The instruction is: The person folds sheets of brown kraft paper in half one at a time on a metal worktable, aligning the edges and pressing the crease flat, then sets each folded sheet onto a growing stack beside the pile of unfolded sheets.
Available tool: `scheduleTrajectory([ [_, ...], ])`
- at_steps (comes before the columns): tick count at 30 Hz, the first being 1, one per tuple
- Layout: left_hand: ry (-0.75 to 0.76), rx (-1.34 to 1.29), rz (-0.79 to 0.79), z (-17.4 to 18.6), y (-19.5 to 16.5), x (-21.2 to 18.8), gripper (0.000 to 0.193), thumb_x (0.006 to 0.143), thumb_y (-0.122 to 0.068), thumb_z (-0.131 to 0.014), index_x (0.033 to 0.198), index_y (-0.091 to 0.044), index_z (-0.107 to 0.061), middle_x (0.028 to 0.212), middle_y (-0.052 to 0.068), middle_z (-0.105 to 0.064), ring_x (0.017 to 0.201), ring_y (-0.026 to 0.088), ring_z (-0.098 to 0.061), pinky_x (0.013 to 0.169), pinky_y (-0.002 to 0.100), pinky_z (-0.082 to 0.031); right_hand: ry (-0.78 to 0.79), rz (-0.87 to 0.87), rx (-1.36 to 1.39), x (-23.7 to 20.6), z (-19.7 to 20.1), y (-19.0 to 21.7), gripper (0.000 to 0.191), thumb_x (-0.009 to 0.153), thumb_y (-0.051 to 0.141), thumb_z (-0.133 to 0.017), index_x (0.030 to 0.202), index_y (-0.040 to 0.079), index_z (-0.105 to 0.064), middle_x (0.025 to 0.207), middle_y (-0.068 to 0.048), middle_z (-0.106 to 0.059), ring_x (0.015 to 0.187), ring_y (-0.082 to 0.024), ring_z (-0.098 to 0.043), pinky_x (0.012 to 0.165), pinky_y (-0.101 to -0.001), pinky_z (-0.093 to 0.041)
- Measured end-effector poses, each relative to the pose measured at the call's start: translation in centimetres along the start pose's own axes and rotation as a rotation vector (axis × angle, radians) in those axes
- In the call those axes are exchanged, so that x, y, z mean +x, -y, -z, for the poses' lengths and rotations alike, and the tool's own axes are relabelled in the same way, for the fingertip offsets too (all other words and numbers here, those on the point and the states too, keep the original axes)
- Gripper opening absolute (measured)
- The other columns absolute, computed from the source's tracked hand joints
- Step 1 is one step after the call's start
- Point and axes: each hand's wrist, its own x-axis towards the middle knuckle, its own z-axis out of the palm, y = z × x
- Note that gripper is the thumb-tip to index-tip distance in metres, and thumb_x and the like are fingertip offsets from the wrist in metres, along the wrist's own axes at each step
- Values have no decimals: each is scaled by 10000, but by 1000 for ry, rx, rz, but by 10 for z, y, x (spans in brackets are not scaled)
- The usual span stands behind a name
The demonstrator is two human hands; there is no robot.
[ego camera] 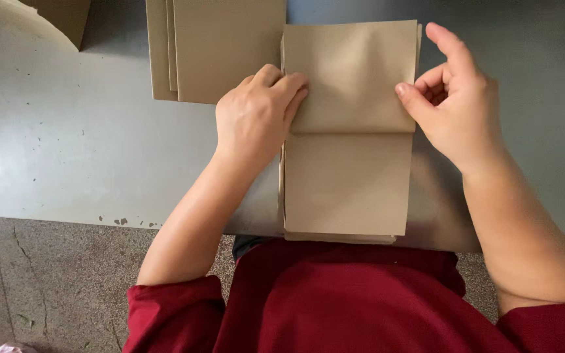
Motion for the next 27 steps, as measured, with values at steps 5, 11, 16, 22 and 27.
scheduleTrajectory([
  [5, 95, -79, -114, 30, -5, 1, 490, 853, -454, -805, 1221, -140, -728, 1037, 77, -624, 886, 265, -629, 697, 394, -531, 22, -45, 48, -3, 14, 8, 555, 1046, 68, -776, 1525, 37, -498, 901, -38, -713, 827, -102, -679, 760, -260, -563],
  [11, 7, -6, -351, 39, -12, -1, 313, 837, -337, -770, 1076, -156, -682, 1157, 50, -622, 1075, 260, -624, 911, 418, -545, 0, 35, -203, 3, 20, 26, 454, 985, 129, -814, 1399, 70, -635, 968, -26, -698, 869, -168, -680, 772, -317, -559],
  [16, 230, -95, -360, 38, -9, 1, 226, 824, -144, -738, 1041, -104, -686, 1058, 42, -653, 955, 241, -656, 825, 402, -542, -191, 552, -722, 5, 22, 68, 272, 773, 152, -881, 1001, 123, -734, 1004, -37, -705, 984, -235, -666, 858, -392, -541],
  [22, 212, -32, -420, 32, -5, 3, 222, 768, -124, -708, 985, -92, -677, 926, 47, -649, 844, 242, -675, 785, 406, -547, -33, 761, -593, -1, -14, 85, 159, 961, 151, -747, 1113, 129, -788, 1125, 7, -739, 1084, -172, -679, 955, -335, -558],
  [27, 99, -114, -403, 25, 3, -2, 164, 877, -152, -706, 1032, -101, -713, 998, 23, -683, 891, 230, -682, 807, 394, -555, -26, 841, -613, 6, -21, 79, 120, 966, 162, -725, 1043, 105, -797, 1078, -11, -748, 994, -161, -685, 795, -300, -561],
])
